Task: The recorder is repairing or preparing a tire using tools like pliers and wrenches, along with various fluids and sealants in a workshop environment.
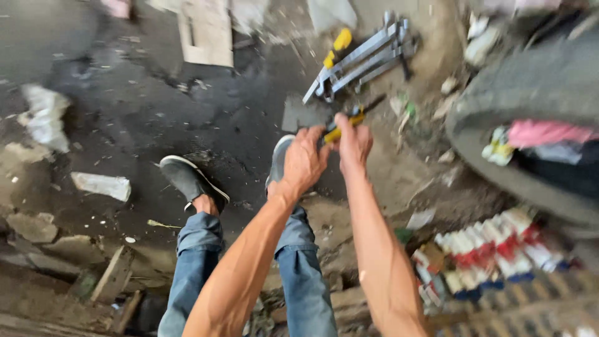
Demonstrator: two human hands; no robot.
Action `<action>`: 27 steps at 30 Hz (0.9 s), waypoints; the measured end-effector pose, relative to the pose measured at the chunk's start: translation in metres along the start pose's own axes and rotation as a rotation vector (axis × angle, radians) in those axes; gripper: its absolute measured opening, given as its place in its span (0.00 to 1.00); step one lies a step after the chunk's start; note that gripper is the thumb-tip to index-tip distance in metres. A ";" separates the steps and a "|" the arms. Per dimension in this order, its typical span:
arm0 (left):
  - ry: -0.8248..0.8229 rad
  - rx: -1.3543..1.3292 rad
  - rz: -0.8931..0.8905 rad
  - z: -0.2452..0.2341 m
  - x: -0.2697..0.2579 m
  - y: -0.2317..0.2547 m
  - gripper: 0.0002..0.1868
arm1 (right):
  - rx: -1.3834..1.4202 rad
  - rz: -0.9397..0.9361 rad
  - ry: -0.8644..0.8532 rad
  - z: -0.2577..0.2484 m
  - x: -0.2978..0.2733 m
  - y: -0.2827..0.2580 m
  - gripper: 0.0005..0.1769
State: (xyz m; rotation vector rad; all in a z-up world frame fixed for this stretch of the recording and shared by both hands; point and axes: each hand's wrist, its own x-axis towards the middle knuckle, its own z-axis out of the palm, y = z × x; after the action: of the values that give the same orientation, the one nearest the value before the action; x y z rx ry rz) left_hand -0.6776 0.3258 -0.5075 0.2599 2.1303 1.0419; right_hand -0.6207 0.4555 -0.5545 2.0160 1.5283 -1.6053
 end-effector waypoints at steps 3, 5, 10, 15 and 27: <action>0.086 -0.018 -0.015 -0.029 -0.017 0.022 0.21 | -0.049 -0.068 -0.087 0.005 -0.047 -0.029 0.24; 0.156 -0.031 -0.026 -0.052 -0.030 0.037 0.21 | -0.090 -0.101 -0.139 0.009 -0.077 -0.048 0.25; 0.279 -0.210 -0.222 -0.119 -0.064 0.071 0.16 | -0.586 -0.382 -0.109 0.032 -0.147 -0.092 0.35; 0.398 -0.423 -0.349 -0.190 -0.106 0.083 0.15 | -0.683 -0.615 -0.264 0.063 -0.228 -0.137 0.39; 0.768 -1.209 -0.279 -0.289 -0.237 0.002 0.15 | -0.979 -1.074 -0.660 0.182 -0.430 -0.142 0.38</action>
State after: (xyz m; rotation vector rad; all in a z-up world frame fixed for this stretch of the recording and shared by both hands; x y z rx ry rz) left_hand -0.7107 0.0432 -0.2651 -1.1179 1.5944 2.2266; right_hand -0.8070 0.1457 -0.2273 0.0915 2.4421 -1.0500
